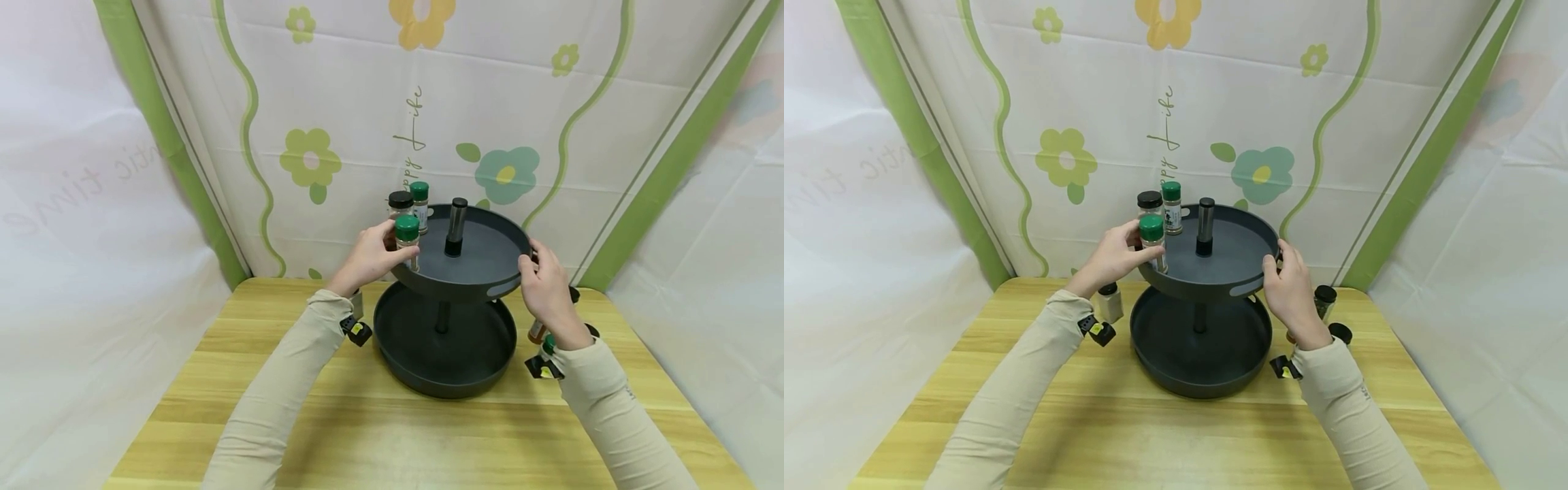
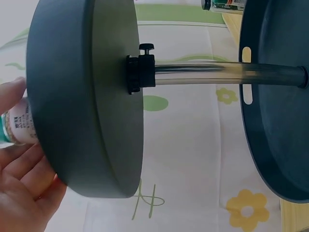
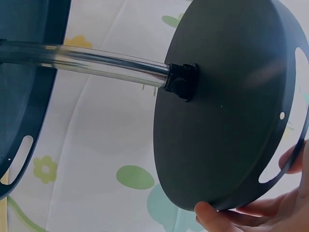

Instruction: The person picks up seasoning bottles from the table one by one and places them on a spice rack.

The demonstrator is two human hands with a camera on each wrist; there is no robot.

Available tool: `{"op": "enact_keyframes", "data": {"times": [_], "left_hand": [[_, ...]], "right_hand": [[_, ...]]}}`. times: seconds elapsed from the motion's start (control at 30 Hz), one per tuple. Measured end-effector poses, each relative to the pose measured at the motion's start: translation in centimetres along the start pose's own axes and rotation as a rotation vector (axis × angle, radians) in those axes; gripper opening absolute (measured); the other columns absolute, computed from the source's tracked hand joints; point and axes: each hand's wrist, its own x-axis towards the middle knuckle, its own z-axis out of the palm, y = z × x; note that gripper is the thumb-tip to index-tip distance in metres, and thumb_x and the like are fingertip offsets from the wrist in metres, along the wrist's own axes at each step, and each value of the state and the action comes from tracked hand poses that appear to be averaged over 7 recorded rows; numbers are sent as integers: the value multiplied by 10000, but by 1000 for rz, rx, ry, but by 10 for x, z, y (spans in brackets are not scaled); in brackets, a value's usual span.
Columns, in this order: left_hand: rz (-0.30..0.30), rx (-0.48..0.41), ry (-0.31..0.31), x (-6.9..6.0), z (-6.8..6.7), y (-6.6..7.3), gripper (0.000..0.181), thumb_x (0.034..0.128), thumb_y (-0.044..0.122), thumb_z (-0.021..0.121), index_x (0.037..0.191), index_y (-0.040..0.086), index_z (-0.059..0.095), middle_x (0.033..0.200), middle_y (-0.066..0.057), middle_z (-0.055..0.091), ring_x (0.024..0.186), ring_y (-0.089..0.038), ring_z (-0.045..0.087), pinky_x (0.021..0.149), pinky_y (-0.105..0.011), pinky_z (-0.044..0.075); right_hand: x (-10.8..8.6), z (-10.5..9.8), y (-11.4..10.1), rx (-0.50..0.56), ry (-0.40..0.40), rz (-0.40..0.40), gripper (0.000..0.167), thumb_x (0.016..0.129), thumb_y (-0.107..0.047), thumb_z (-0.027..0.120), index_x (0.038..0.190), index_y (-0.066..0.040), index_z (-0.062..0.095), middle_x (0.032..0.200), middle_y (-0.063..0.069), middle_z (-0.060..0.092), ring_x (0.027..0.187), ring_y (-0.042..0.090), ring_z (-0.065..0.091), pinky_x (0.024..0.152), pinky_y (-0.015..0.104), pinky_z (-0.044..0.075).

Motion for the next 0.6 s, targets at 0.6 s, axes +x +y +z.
{"op": "enact_keyframes", "data": {"times": [0.6], "left_hand": [[-45,-140,63,-26,-39,-33,403,919,203,642,1277,47,540,1210,-135,605,1096,-237,583,925,-383,468]], "right_hand": [[2,-6,6,3,-14,-64,617,1028,-409,271,1469,22,243,1408,299,310,1258,463,349,949,615,337]]}}
